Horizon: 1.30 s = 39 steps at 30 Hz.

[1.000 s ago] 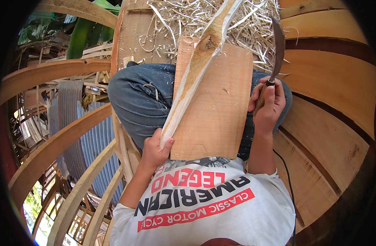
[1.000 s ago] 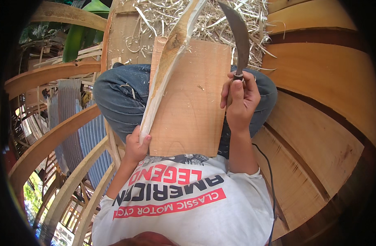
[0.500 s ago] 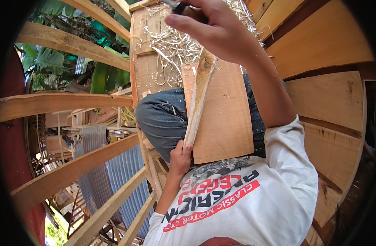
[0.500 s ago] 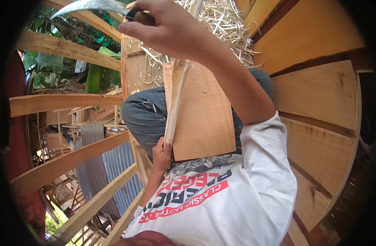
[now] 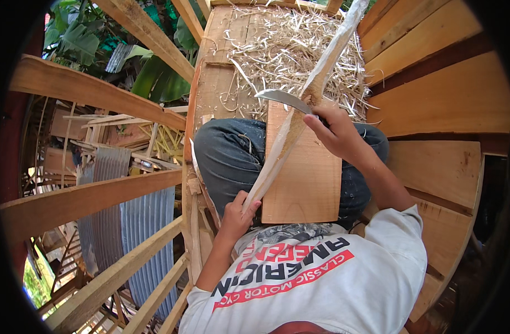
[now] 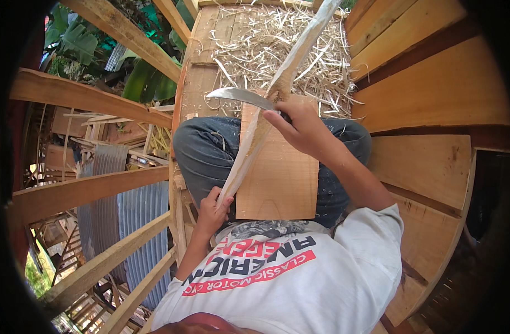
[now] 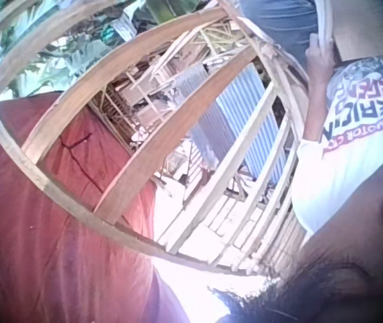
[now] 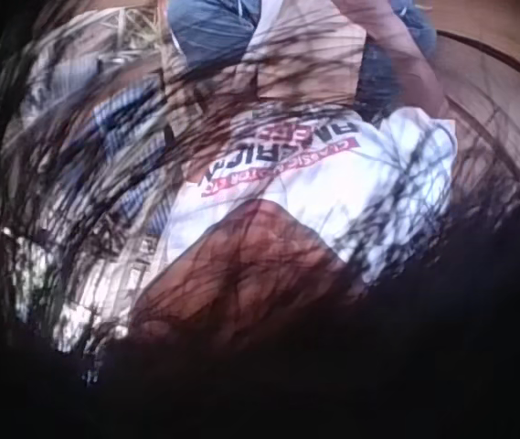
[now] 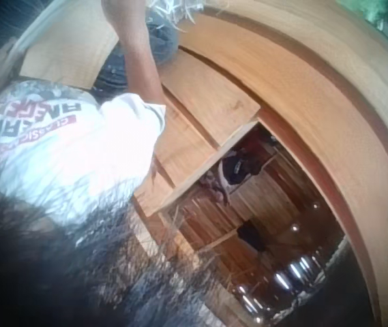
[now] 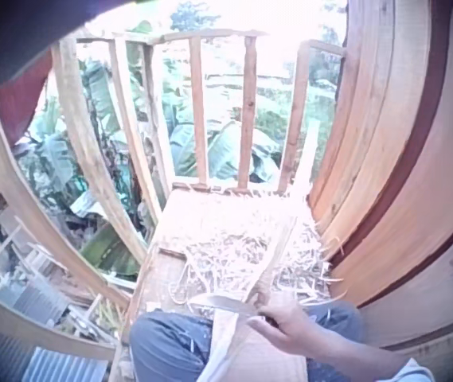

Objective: The person sits cross-legged and uses a curved knife to shave thin strips from a long piece of wood held against a wooden board on their lap. Wood shavings accumulate on the board as the person repeatedly draws the knife along the wood.

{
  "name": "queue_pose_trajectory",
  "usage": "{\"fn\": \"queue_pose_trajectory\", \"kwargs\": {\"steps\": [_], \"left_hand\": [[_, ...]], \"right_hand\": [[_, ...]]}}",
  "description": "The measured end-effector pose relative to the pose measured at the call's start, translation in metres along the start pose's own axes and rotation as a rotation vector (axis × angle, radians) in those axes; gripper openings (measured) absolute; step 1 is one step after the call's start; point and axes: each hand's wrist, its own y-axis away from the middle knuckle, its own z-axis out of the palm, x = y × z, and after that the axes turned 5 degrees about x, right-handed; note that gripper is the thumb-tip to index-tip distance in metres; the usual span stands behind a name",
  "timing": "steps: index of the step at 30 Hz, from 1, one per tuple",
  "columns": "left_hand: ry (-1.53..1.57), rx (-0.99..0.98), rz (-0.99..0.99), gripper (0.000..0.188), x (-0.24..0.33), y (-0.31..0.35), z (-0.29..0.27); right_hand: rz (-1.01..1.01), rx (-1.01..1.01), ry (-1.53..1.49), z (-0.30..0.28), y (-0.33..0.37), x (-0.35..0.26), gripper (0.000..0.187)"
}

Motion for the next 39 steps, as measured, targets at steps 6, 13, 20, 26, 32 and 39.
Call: {"fn": "queue_pose_trajectory", "kwargs": {"steps": [6, 13, 20, 26, 32, 39], "left_hand": [[0.073, -0.042, -0.170, 0.035, 0.005, -0.001, -0.010], [0.025, -0.032, -0.168, 0.036, 0.007, -0.007, -0.002], [-0.020, -0.014, -0.138, 0.037, 0.007, -0.009, 0.001], [-0.013, -0.045, -0.152, 0.037, 0.008, -0.011, -0.003], [-0.006, -0.048, -0.150, 0.036, 0.005, -0.013, -0.004], [0.002, -0.028, -0.162, 0.037, 0.001, -0.010, -0.001]], "right_hand": [[0.128, -0.006, 0.244, 0.040, 0.072, 0.033, 0.037], [0.136, -0.082, 0.477, 0.051, 0.074, 0.037, 0.048], [0.110, -0.064, 0.581, 0.051, 0.053, 0.043, 0.048], [0.045, -0.046, 0.672, 0.050, 0.043, 0.055, 0.054], [0.056, -0.039, 0.713, 0.050, 0.036, 0.061, 0.053], [0.190, 0.167, 0.903, 0.022, 0.014, 0.091, 0.060]]}}
